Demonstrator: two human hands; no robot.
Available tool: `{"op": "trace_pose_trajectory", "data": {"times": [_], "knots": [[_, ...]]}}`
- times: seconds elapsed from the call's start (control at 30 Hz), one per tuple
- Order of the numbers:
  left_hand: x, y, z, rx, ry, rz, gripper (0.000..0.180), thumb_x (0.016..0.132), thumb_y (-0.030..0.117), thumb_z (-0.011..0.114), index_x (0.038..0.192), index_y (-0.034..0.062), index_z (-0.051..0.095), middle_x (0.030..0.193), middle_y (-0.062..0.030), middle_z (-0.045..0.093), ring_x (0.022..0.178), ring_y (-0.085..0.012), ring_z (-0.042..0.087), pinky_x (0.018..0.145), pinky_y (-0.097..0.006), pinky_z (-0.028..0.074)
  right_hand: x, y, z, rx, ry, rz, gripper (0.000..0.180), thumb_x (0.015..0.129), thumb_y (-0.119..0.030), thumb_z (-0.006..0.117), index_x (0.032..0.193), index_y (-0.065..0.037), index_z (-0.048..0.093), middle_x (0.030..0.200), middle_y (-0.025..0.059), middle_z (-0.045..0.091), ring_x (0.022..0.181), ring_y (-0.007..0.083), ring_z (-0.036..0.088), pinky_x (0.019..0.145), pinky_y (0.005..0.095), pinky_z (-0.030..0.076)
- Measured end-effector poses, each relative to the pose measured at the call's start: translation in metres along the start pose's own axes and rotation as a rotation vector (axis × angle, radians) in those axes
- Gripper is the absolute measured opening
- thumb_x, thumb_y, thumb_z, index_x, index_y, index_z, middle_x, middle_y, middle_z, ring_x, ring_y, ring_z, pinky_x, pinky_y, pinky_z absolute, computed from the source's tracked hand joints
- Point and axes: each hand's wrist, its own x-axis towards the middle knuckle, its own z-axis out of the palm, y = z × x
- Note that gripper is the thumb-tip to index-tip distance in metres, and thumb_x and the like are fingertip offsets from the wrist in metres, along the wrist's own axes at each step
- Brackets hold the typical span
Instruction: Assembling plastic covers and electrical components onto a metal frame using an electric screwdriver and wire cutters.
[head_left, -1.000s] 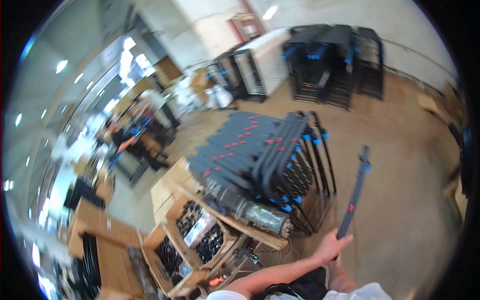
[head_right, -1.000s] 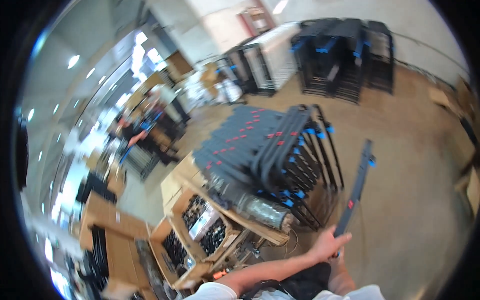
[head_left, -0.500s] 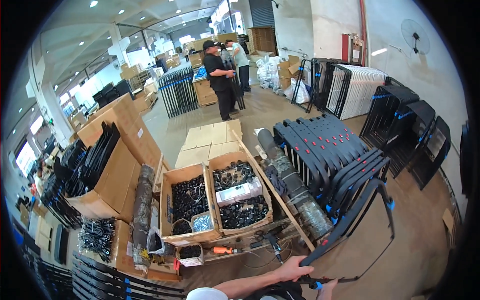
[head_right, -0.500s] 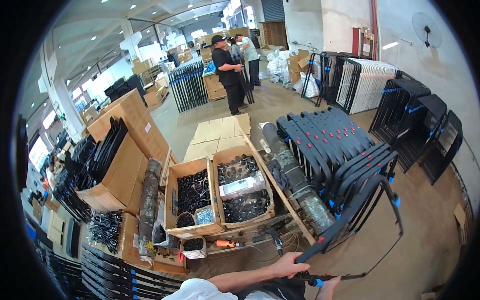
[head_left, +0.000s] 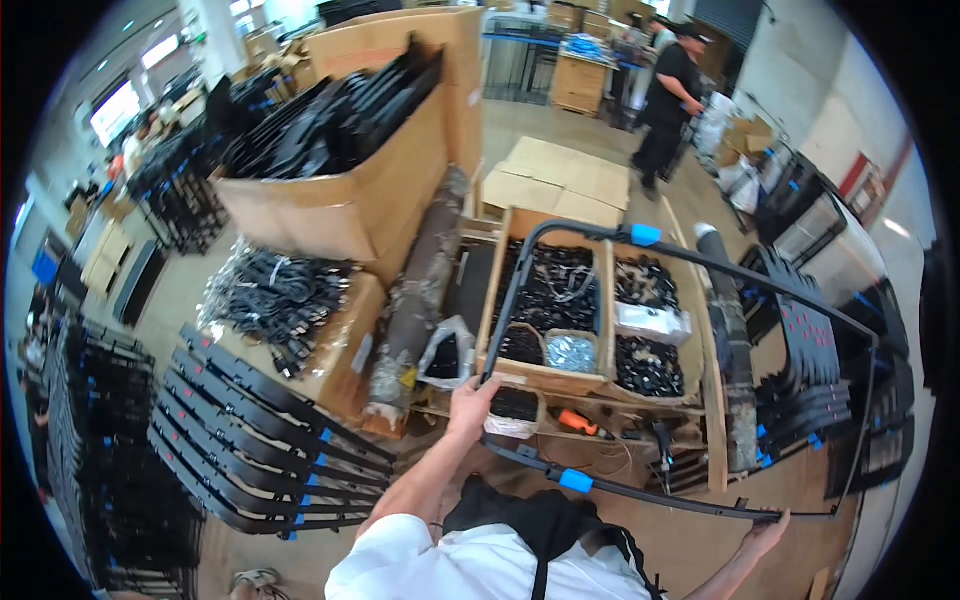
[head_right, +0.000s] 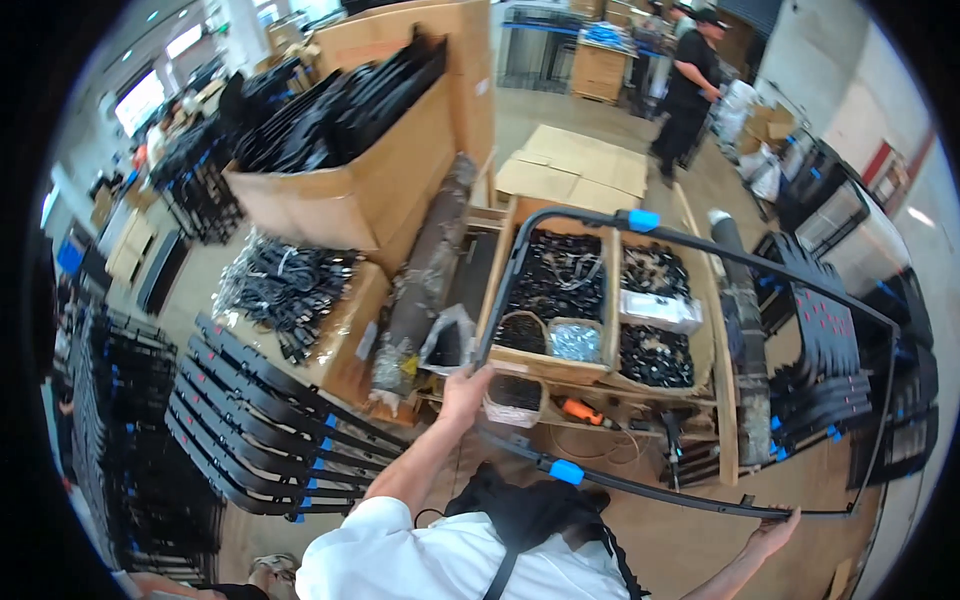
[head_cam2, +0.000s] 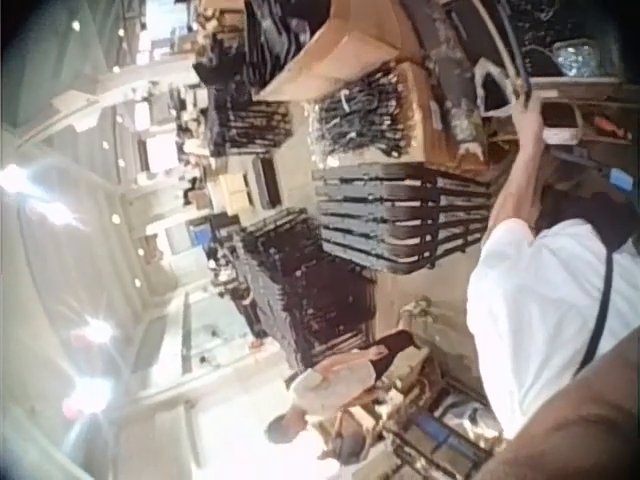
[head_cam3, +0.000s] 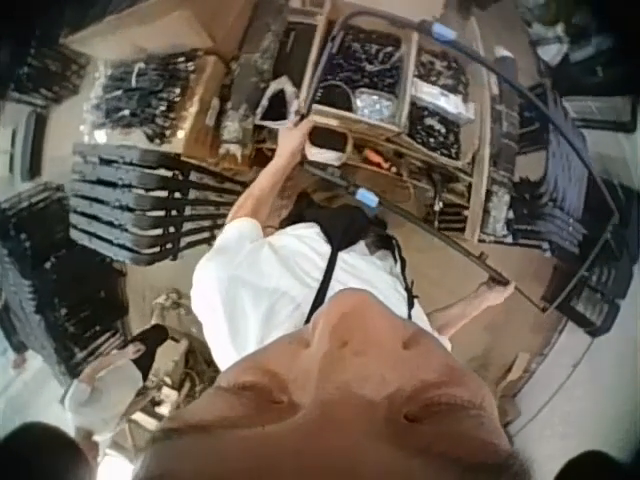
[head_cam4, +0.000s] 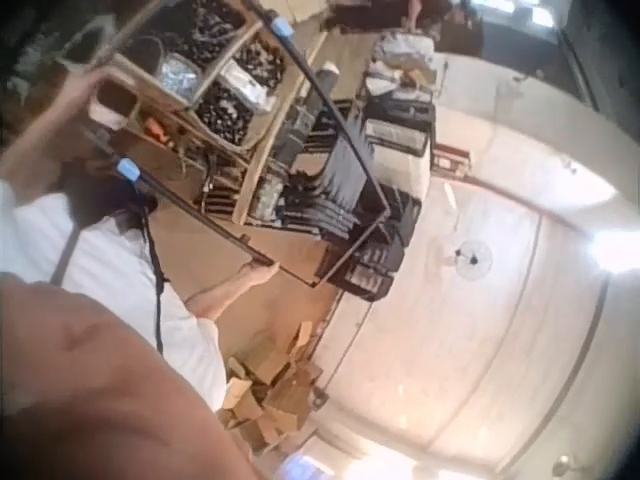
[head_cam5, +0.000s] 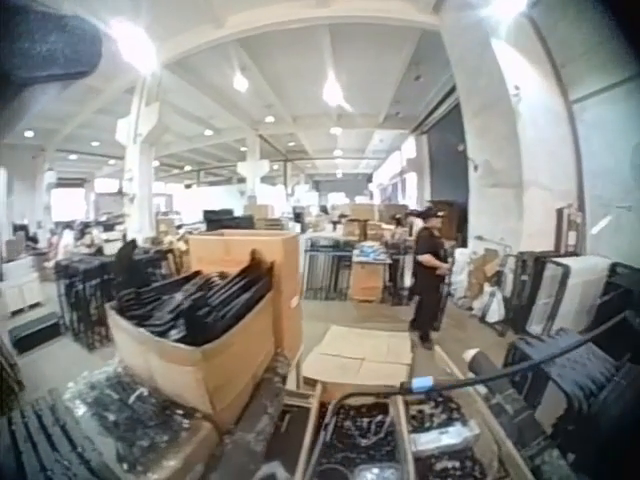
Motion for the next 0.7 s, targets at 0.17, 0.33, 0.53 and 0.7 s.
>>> {"op": "trace_pose_trajectory", "data": {"times": [0.17, 0.33, 0.53, 0.7], "knots": [[0.02, 0.002, -0.147, 0.199, 0.245, -0.124, 0.023, 0.097, 0.027, 0.071, 0.088, 0.0052, 0.072, 0.071, 0.0008, 0.062, 0.06, -0.0089, 0.052, 0.054, -0.032, 0.042, -0.065, 0.037, 0.16, -0.296, -0.105, 0.069, 0.035, 0.1, -0.04, 0.065, 0.097, -0.006, 0.064, 0.081, 0.0066, 0.068, 0.066, 0.0159, 0.062, 0.054, 0.0303, 0.044], [0.044, 0.028, -0.198, 0.387, 0.315, -0.003, 0.033, 0.094, 0.03, 0.071, 0.095, -0.0025, 0.073, 0.077, -0.0092, 0.07, 0.073, -0.0178, 0.064, 0.071, -0.039, 0.05, -0.085, 0.06, 0.229, -0.313, -0.167, 0.123, 0.029, 0.098, -0.035, 0.065, 0.096, -0.007, 0.065, 0.083, 0.007, 0.07, 0.062, 0.0151, 0.061, 0.053, 0.0276, 0.044], [0.058, 0.033, -0.222, 0.672, 0.427, 0.01, 0.034, 0.095, 0.032, 0.068, 0.115, 0.0062, 0.075, 0.096, -0.0179, 0.076, 0.094, -0.0329, 0.073, 0.086, -0.045, 0.054, -0.082, 0.109, 0.238, -0.346, -0.202, 0.296, 0.024, 0.095, -0.034, 0.067, 0.096, -0.01, 0.065, 0.085, 0.0058, 0.071, 0.065, 0.0168, 0.064, 0.051, 0.0286, 0.044], [0.072, 0.03, -0.214, 1.049, 0.506, 0.338, 0.034, 0.094, 0.028, 0.068, 0.123, 0.0093, 0.073, 0.099, -0.0232, 0.072, 0.099, -0.0443, 0.069, 0.09, -0.052, 0.054, -0.088, 0.144, 0.199, -0.343, -0.219, 0.496, 0.03, 0.095, -0.038, 0.065, 0.102, -0.009, 0.067, 0.091, 0.0088, 0.076, 0.071, 0.0181, 0.069, 0.054, 0.0281, 0.047]]}}
